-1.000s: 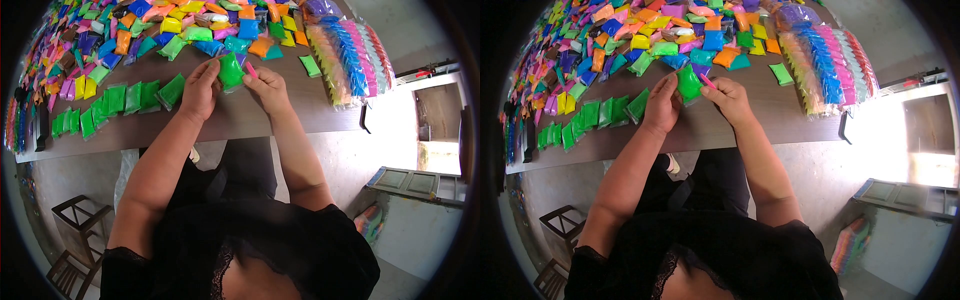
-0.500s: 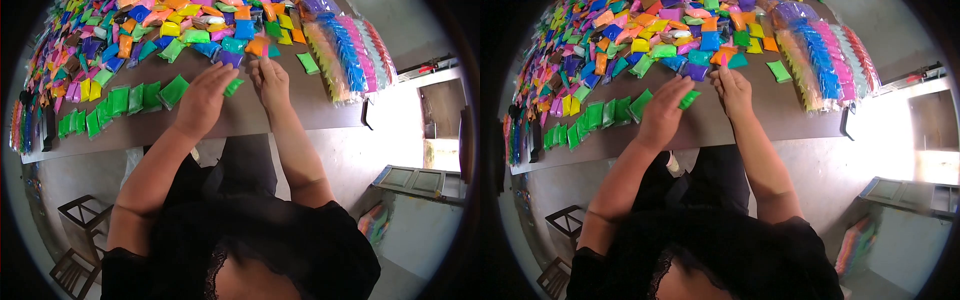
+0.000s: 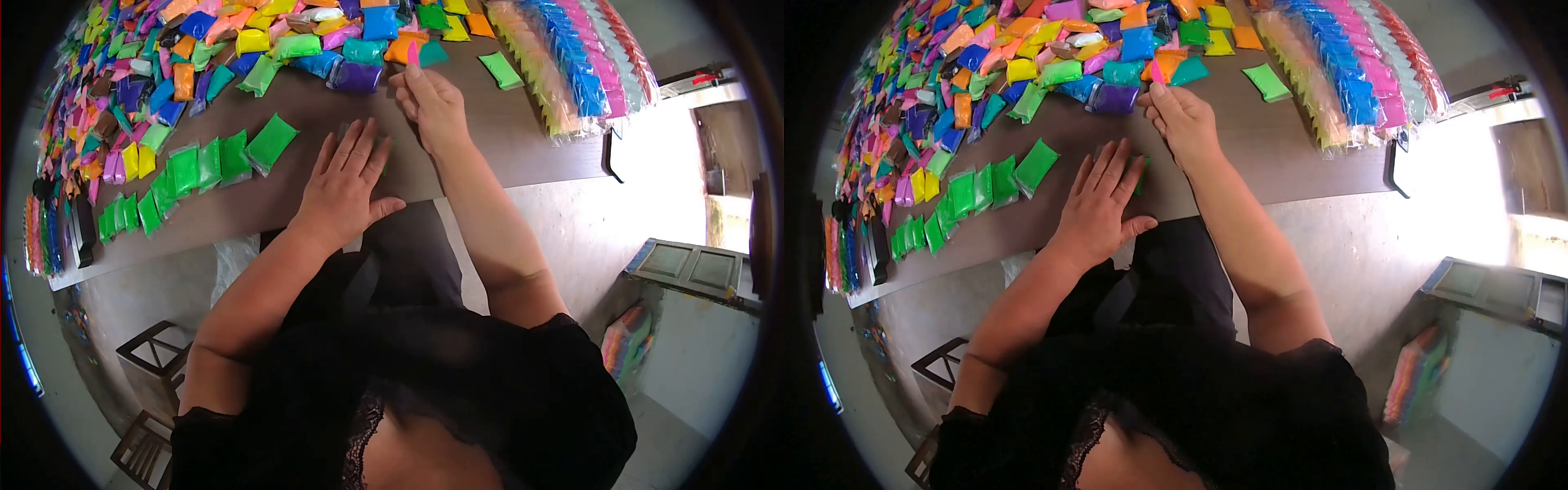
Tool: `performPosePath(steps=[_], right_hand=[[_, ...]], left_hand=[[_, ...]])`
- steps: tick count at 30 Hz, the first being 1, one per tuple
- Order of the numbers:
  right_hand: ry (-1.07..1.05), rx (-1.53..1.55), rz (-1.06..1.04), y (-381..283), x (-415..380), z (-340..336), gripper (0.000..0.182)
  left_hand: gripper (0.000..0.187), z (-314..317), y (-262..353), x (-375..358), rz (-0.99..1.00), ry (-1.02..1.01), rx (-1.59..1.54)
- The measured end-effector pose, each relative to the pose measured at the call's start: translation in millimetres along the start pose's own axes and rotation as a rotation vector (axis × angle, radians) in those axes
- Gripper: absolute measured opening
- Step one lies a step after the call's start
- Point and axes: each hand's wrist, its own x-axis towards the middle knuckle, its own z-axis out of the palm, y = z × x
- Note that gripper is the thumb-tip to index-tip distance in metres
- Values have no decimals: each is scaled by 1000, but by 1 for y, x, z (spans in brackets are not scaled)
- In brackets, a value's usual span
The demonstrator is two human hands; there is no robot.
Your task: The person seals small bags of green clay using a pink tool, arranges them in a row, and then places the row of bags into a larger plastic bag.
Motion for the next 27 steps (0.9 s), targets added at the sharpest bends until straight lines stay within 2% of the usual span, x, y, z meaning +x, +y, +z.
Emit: performPosePath(steps=[4,10,13,15,16,17,18,20,21,23,24,26,27], right_hand=[[24,-55,31,1,-2,0,32],[-21,-48,-33,2,2,-3,27],[9,-37,-18,-2,-1,-2,23],[29,-19,8,-7,-6,-6,21],[-18,-118,46,-11,-15,-10,20],[-65,-219,87,-12,-24,-12,20],[-62,-225,85,-10,-33,-13,20],[28,-256,10,-5,-50,-17,17],[37,-258,11,-5,-58,-18,17],[175,-352,36,-8,-73,-24,18],[181,-357,31,-7,-79,-30,18],[110,-687,-163,1,-88,-43,16],[108,-690,-164,-2,-90,-40,16]], left_hand=[[85,-3,2,-2,0,44,-38],[80,-7,12,-5,-1,-40,-76],[71,-13,15,-11,-69,72,-230],[58,-10,-6,-12,-168,378,-536],[47,-14,-17,-10,-106,430,-433],[47,-17,-24,-8,-103,434,-438],[45,-19,-30,-6,-28,342,-402],[42,-12,-37,0,127,221,-222],[42,-9,-34,-2,132,218,-229],[44,-5,-24,-5,5,119,-222],[44,-8,-16,-8,11,123,-227],[44,-16,-3,-17,-16,280,-254],[44,-15,-4,-17,-17,283,-255]])
